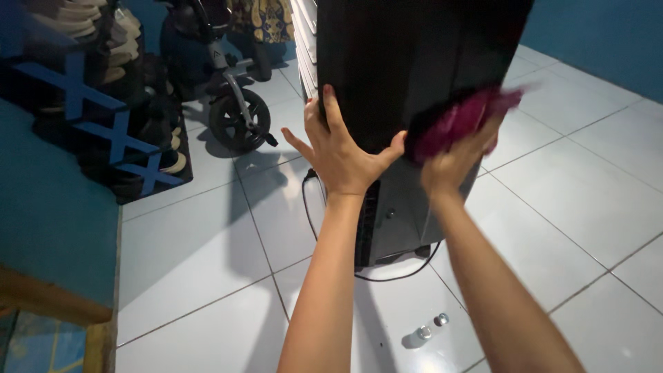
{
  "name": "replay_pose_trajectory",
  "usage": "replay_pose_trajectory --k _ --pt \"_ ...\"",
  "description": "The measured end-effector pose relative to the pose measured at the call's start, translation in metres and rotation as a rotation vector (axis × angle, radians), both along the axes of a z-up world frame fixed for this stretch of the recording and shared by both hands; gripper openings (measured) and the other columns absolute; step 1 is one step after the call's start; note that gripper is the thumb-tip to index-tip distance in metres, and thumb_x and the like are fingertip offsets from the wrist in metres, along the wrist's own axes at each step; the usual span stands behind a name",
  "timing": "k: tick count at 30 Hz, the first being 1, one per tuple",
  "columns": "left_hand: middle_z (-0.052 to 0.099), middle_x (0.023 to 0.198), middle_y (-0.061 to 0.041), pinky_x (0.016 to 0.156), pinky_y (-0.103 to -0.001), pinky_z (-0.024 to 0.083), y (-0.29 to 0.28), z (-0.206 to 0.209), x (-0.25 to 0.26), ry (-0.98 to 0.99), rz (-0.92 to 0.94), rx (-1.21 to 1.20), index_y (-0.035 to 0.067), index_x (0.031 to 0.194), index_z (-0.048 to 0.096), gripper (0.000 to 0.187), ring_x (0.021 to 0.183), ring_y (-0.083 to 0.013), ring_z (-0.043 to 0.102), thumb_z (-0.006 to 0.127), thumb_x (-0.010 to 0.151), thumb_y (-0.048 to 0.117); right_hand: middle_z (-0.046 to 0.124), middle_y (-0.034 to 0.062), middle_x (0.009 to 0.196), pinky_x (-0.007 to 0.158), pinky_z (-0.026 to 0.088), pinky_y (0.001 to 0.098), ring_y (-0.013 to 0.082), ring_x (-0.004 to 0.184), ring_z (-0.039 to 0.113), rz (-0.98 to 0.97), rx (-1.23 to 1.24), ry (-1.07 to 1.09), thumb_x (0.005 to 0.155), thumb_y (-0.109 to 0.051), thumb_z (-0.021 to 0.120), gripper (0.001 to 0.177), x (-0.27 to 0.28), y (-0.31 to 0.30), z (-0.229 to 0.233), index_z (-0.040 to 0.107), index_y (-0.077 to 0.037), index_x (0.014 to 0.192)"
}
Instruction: The person wipes the exterior of a black portable air conditioner with a purple cloth. They clean the back, sides, and front vents of the unit, moving around it to reach different surfaces.
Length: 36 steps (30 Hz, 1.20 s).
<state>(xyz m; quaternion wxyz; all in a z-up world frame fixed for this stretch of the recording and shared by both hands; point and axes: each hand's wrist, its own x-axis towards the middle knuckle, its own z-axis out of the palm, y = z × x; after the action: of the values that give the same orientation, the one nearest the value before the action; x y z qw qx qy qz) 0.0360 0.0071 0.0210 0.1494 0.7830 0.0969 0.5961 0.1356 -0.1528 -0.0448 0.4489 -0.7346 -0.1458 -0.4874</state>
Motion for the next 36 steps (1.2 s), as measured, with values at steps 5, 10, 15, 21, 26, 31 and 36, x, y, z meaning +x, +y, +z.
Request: replay_pose_trajectory --k 5,10,15,21,26,31,36 --pt "0.039 0.147 -0.018 0.122 -0.081 0.003 0.001 -0.004 0.001 0.005 -0.007 0.005 0.017 0.162 0.013 0.132 0.146 -0.0368 0.037 0.075 0.065 0.083 0.013 0.0378 0.163 0.125 0.011 0.0605 0.0534 0.152 0.012 -0.032 -0.039 0.241 0.094 -0.031 0.063 0.098 -0.032 -0.004 -0.112 0.0 0.006 0.16" --pt "0.038 0.149 -0.015 0.122 -0.082 0.004 0.004 -0.006 0.003 0.011 -0.002 -0.005 0.019 0.163 0.011 0.133 0.148 -0.0353 0.038 0.074 0.066 0.084 0.011 0.0389 0.167 0.132 0.011 0.0564 0.0543 0.156 0.012 -0.105 -0.454 0.274 0.096 -0.016 0.053 0.07 -0.013 -0.034 -0.193 0.021 0.006 0.154" --pt "0.038 0.148 -0.016 0.12 -0.082 0.007 0.003 -0.003 0.0 0.03 0.015 -0.013 0.018 0.163 0.011 0.133 0.147 -0.0369 0.037 0.075 0.066 0.083 0.029 0.0301 0.167 0.129 0.019 0.0448 0.039 0.154 0.032 0.183 0.1 0.083 0.1 -0.009 0.037 0.068 0.056 -0.052 -0.111 0.013 0.014 0.16" --pt "0.037 0.146 -0.022 0.117 -0.08 0.016 0.0 0.009 -0.003 0.028 -0.011 -0.046 0.016 0.159 0.015 0.127 0.144 -0.0422 0.037 0.078 0.065 0.074 0.062 0.0094 0.125 0.097 0.052 0.0377 0.0216 0.111 0.061 0.845 0.484 0.098 0.117 -0.04 0.036 0.053 0.125 -0.065 0.107 0.051 0.003 0.145" --pt "0.033 0.149 -0.03 0.119 -0.073 0.027 0.0 0.015 -0.007 -0.049 -0.127 -0.067 0.013 0.161 0.013 0.127 0.142 -0.048 0.036 0.086 0.067 0.058 0.068 0.0107 0.109 0.08 0.054 0.0346 0.019 0.095 0.066 0.518 0.292 0.253 0.114 -0.042 0.046 0.049 0.081 -0.065 0.098 0.062 0.002 0.126" --pt "0.034 0.148 -0.034 0.118 -0.061 0.036 0.001 0.019 -0.013 -0.062 -0.195 -0.118 0.008 0.16 0.014 0.124 0.141 -0.0519 0.036 0.087 0.069 0.048 0.067 0.008 0.089 0.061 0.052 0.037 0.0211 0.074 0.067 0.425 0.378 0.605 0.102 -0.044 0.045 0.041 0.035 -0.061 0.081 0.057 -0.007 0.117" --pt "0.035 0.147 -0.035 0.119 -0.061 0.034 0.0 0.025 -0.018 -0.066 -0.198 -0.119 0.002 0.156 0.021 0.121 0.142 -0.0524 0.035 0.09 0.065 0.041 0.063 0.0097 0.091 0.059 0.047 0.0312 0.0181 0.073 0.062 0.665 0.478 0.793 0.106 -0.047 0.046 0.04 0.089 -0.084 0.067 0.059 -0.01 0.114"
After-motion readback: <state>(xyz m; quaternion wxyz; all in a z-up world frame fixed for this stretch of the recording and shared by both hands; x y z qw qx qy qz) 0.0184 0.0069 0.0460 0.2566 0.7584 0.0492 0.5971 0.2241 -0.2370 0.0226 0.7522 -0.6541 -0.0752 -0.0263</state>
